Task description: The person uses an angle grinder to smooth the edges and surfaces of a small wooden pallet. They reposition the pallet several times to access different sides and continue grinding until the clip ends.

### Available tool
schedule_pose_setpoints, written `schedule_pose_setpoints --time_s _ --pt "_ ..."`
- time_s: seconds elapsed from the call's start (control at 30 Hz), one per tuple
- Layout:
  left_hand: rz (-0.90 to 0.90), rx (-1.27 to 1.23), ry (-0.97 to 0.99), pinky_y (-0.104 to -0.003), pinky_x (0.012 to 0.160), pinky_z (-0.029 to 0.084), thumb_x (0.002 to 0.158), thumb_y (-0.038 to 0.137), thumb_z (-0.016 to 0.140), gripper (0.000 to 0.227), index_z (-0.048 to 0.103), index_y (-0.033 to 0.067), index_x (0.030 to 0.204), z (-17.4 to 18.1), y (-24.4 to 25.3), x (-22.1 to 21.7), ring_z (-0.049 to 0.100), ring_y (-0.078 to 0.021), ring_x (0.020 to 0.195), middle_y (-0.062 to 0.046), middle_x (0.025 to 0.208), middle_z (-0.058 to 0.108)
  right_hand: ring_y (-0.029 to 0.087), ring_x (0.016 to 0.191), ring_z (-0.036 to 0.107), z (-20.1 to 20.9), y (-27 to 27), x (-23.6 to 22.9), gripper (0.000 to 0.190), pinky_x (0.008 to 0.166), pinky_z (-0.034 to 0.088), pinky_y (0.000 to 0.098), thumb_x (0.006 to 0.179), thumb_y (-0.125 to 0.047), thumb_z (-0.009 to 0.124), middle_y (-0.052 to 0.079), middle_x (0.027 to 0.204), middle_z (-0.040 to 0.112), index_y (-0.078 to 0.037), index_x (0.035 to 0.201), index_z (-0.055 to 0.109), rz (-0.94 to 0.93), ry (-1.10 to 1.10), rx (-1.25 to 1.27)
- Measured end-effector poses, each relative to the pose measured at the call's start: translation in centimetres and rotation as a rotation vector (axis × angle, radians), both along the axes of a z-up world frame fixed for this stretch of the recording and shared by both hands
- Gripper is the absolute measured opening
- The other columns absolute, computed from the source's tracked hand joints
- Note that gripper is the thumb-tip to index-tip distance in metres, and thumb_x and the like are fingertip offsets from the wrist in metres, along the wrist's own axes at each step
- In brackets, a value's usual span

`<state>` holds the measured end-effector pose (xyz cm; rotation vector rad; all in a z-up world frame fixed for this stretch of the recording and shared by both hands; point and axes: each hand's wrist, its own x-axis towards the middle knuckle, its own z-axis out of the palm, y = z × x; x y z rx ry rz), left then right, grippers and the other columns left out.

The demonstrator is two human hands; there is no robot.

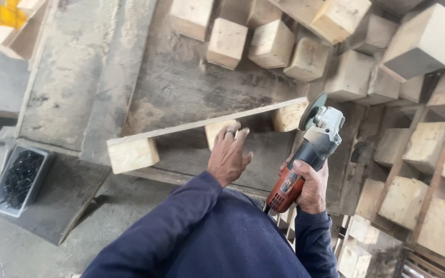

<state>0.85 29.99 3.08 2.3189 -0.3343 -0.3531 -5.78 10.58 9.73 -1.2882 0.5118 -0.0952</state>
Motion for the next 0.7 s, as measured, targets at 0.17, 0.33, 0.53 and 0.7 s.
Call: schedule_pose_setpoints --time_s 0.17,0.33,0.53,0.7 --pt "-0.076 0.195 -0.179 -0.065 0.118 0.018 0.070 0.047 0.088 0.112 0.029 -0.0041 0.150 -2.0 -8.2 5.5 0.018 -0.0520 0.148 -0.030 0.156 0.032 0.026 0.070 0.071 -0.1 -4.0 -1.6 0.048 0.061 0.061 0.0397 0.077 -0.021 0.072 0.016 0.085 0.067 0.001 0.114 0.051 -0.050 0.057 -0.035" --pt "-0.234 0.280 -0.023 -0.066 0.119 0.016 0.066 0.055 0.089 0.126 0.020 -0.0056 0.153 -3.4 -15.1 9.5 0.022 -0.0489 0.147 -0.027 0.152 0.036 0.026 0.068 0.070 -1.1 -7.2 -4.0 0.044 0.058 0.061 0.0380 0.077 -0.023 0.072 0.017 0.082 0.067 0.003 0.108 0.055 -0.123 0.100 -0.023" --pt "-0.248 0.383 -0.043 -0.054 0.104 0.044 0.064 0.043 0.089 0.105 0.037 -0.0048 0.142 -3.3 -18.6 11.6 0.052 -0.0397 0.124 -0.023 0.132 0.054 0.025 0.069 0.070 -2.2 -10.9 -7.1 0.042 0.054 0.059 0.0361 0.079 -0.023 0.071 0.017 0.084 0.067 0.005 0.107 0.056 -0.205 0.089 0.029" --pt "-0.068 0.070 -0.445 -0.059 0.077 0.052 0.058 0.052 0.091 0.096 0.049 -0.0031 0.124 3.5 -17.0 17.7 0.061 -0.0395 0.091 -0.021 0.097 0.061 0.026 0.066 0.068 -2.4 -13.9 -7.8 0.040 0.055 0.058 0.0356 0.081 -0.024 0.069 0.020 0.082 0.068 0.006 0.106 0.058 -0.197 0.075 0.032"
